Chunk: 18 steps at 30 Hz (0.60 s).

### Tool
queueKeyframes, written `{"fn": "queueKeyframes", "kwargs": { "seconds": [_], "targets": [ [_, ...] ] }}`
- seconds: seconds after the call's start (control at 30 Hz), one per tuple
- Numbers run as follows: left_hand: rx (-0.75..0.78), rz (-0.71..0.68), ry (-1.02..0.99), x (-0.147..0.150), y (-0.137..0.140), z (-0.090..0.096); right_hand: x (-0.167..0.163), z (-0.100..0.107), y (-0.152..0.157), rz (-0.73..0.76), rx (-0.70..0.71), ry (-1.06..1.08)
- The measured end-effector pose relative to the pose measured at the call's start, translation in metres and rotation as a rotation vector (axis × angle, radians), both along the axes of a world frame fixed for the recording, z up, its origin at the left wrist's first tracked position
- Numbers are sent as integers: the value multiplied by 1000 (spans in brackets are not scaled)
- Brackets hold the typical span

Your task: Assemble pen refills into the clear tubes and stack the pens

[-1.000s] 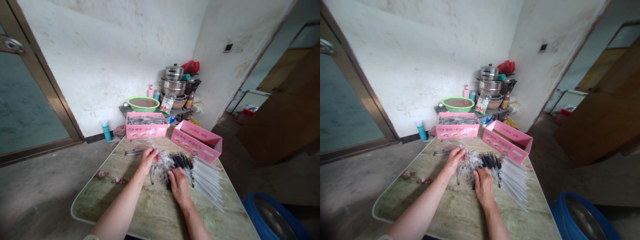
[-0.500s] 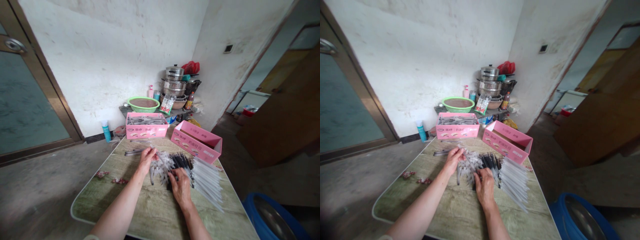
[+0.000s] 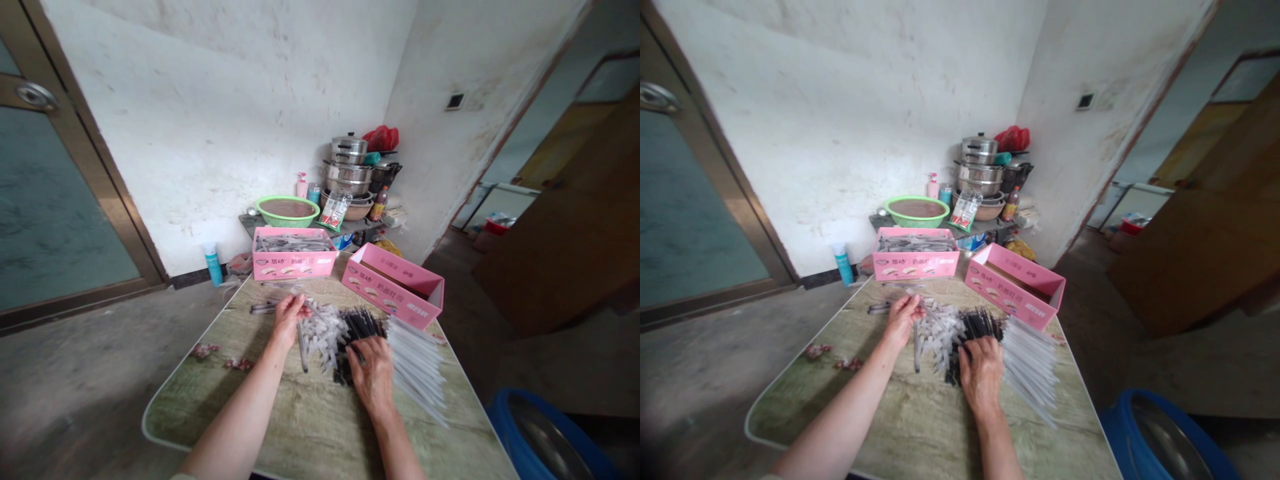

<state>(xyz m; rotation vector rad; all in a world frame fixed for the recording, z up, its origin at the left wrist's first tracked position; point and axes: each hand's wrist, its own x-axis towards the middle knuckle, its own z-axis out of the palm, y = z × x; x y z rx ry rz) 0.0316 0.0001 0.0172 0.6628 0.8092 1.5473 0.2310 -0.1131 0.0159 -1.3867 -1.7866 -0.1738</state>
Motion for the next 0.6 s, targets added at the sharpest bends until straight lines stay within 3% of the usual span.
{"fn": "queueKeyframes", "kwargs": {
  "seconds": [0.37,0.6],
  "targets": [
    [75,-203,121,14,-9,1,-14,2,2,157,-51,81],
    [-10,121,-76,-15,9,-4,1,2,1,53,-26,245]
  ]
}}
